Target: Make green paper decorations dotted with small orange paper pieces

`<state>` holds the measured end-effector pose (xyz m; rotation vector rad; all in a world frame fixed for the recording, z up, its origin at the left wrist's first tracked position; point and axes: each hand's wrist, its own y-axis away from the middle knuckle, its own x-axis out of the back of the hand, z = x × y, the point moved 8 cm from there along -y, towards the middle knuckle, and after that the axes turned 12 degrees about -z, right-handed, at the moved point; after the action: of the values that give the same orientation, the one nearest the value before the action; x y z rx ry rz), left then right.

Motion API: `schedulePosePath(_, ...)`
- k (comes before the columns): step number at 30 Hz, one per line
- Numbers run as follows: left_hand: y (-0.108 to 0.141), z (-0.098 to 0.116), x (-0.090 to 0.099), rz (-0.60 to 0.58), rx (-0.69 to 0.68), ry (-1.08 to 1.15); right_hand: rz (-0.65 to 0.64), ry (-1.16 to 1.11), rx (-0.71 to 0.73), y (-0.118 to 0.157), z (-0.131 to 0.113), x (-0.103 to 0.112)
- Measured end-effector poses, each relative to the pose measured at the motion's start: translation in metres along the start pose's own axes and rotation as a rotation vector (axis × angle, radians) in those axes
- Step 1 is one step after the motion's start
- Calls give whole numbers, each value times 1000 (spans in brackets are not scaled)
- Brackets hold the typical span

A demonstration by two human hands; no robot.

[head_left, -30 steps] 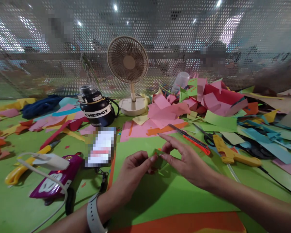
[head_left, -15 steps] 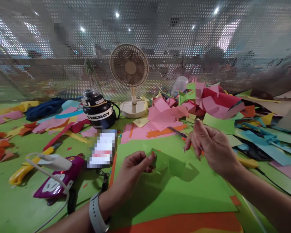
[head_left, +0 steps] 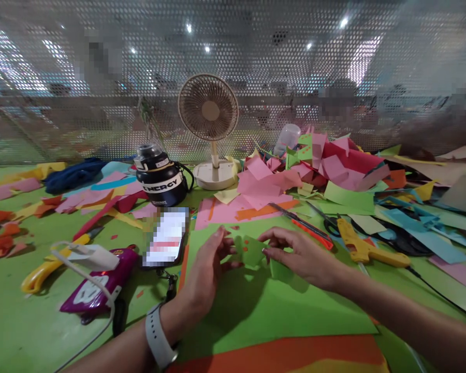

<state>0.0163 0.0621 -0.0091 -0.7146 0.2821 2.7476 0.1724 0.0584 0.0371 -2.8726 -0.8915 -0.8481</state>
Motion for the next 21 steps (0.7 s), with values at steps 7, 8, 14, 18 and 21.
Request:
schedulePosePath(7,-5,3,18,141,-9,29,102,60,11,2,5,20)
schedulePosePath(8,-4,3,17,125,1,20,109,66,13,2,5,22)
schedulePosePath(14,0,-6,-8,-103,150,-70,129,109,70,1,-2,24)
schedulePosePath(18,3,-9,-22,-230,184,-108,177,189,111,2,-9,23)
schedulePosePath(21,4,-10,-26,-256,192,-125,220,234,151,3,-12,24)
